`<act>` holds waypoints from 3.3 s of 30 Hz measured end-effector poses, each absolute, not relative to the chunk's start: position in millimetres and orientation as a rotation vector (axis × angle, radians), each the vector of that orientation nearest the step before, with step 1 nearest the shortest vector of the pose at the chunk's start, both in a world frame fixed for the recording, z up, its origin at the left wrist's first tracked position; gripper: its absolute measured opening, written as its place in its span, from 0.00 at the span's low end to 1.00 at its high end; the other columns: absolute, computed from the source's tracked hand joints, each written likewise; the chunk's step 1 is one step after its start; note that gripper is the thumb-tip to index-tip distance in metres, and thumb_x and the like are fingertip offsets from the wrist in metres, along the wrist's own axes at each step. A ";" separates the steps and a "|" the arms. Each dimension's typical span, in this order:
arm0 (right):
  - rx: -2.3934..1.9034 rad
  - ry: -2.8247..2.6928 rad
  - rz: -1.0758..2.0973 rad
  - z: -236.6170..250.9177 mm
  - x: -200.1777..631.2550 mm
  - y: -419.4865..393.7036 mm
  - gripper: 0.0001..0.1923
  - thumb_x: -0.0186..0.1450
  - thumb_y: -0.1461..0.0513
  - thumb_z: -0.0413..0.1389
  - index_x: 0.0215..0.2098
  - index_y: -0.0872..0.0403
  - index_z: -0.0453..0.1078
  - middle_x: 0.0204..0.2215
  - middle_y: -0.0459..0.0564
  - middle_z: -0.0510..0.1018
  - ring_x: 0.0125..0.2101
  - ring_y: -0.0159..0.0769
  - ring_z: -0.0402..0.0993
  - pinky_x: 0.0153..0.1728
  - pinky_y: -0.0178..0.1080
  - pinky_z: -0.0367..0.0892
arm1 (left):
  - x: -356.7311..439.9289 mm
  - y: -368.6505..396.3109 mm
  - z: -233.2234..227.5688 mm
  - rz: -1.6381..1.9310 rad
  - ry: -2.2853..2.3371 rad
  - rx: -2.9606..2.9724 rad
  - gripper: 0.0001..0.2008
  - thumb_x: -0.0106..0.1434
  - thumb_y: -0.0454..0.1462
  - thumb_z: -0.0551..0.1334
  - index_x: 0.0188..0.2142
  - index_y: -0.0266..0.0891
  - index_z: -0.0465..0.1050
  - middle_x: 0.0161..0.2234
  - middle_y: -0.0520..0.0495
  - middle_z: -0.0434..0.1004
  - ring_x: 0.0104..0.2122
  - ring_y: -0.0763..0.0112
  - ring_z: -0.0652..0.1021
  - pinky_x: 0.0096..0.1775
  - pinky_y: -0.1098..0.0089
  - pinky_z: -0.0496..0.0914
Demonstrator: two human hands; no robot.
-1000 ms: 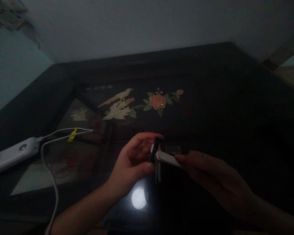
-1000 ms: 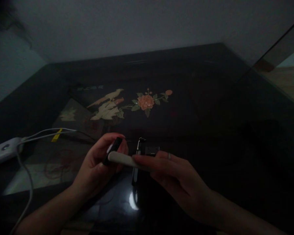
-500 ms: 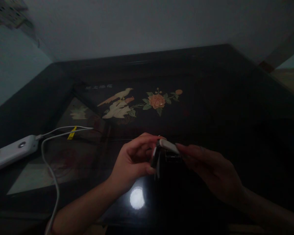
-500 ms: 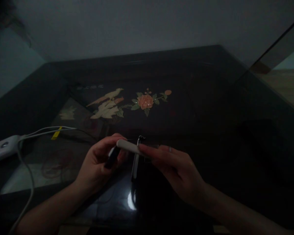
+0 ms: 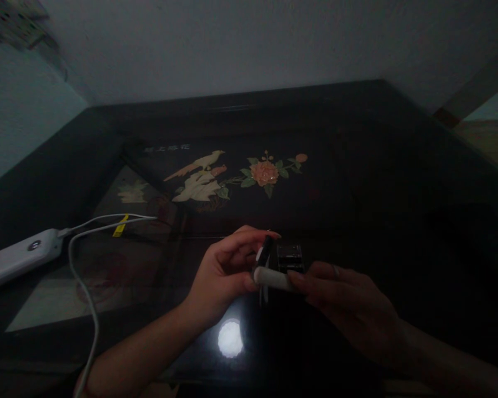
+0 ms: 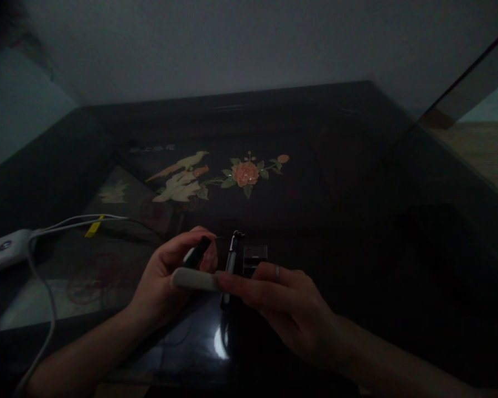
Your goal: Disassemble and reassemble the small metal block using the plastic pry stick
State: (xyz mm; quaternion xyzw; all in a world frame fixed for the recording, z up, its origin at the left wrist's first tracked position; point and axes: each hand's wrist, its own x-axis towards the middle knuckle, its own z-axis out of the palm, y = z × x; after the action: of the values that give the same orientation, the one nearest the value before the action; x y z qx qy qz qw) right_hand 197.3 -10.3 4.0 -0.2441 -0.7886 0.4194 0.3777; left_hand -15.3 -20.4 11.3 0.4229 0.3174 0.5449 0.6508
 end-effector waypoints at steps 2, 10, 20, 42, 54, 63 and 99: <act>-0.659 -1.998 1.047 4.3 196.9 -10.6 0.28 0.67 0.71 0.49 0.60 0.39 0.63 0.29 0.44 0.72 0.24 0.27 0.66 0.23 0.29 0.63 | -15.2 -20.8 10.9 1.244 0.716 0.960 0.19 0.50 0.38 0.74 0.43 0.46 0.80 0.41 0.48 0.76 0.35 0.71 0.76 0.37 0.75 0.71; -0.639 -2.021 0.997 6.0 195.8 -8.4 0.25 0.68 0.69 0.49 0.60 0.42 0.64 0.29 0.46 0.73 0.24 0.27 0.67 0.22 0.29 0.65 | -13.4 -21.0 14.3 1.246 0.741 0.932 0.18 0.50 0.39 0.74 0.43 0.44 0.80 0.41 0.47 0.76 0.33 0.74 0.75 0.34 0.77 0.71; -0.690 -1.992 0.981 4.8 194.2 -9.8 0.25 0.68 0.69 0.50 0.59 0.42 0.65 0.29 0.45 0.75 0.24 0.27 0.68 0.23 0.29 0.66 | -12.6 -20.6 14.8 1.284 0.808 1.005 0.19 0.50 0.40 0.74 0.43 0.44 0.80 0.35 0.49 0.74 0.30 0.75 0.73 0.32 0.78 0.70; -0.880 -1.944 0.970 -0.9 194.0 -7.0 0.23 0.68 0.67 0.51 0.59 0.44 0.66 0.36 0.47 0.80 0.31 0.32 0.74 0.30 0.33 0.71 | -13.5 -18.5 8.1 1.261 0.899 0.952 0.20 0.48 0.40 0.74 0.43 0.43 0.80 0.38 0.47 0.81 0.36 0.67 0.78 0.38 0.72 0.73; -0.751 -1.949 1.050 0.1 190.2 -7.2 0.26 0.67 0.69 0.51 0.60 0.43 0.64 0.39 0.47 0.81 0.31 0.30 0.75 0.31 0.32 0.71 | -14.2 -19.0 9.7 1.261 0.859 0.957 0.18 0.49 0.39 0.74 0.41 0.46 0.81 0.37 0.49 0.80 0.35 0.72 0.78 0.37 0.77 0.72; -0.768 -1.914 1.091 -1.0 189.5 -10.2 0.27 0.67 0.69 0.52 0.61 0.40 0.62 0.45 0.45 0.80 0.36 0.31 0.78 0.35 0.32 0.73 | -14.2 -19.0 10.0 1.262 0.901 0.964 0.18 0.48 0.38 0.75 0.41 0.45 0.81 0.37 0.49 0.80 0.35 0.71 0.79 0.37 0.77 0.72; -1.000 -1.771 1.293 10.1 190.6 -6.7 0.21 0.68 0.65 0.52 0.57 0.43 0.68 0.39 0.46 0.81 0.33 0.32 0.77 0.32 0.34 0.74 | -13.5 -16.2 12.8 1.163 0.811 0.792 0.18 0.50 0.40 0.74 0.41 0.42 0.79 0.33 0.51 0.80 0.32 0.73 0.77 0.39 0.75 0.69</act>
State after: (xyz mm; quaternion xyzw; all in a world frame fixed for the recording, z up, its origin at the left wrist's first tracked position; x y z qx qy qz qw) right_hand 190.6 -6.7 10.1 -0.3875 -0.6861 0.5011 0.3578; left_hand -13.5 -16.2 12.8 0.3538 0.3623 0.5196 0.6882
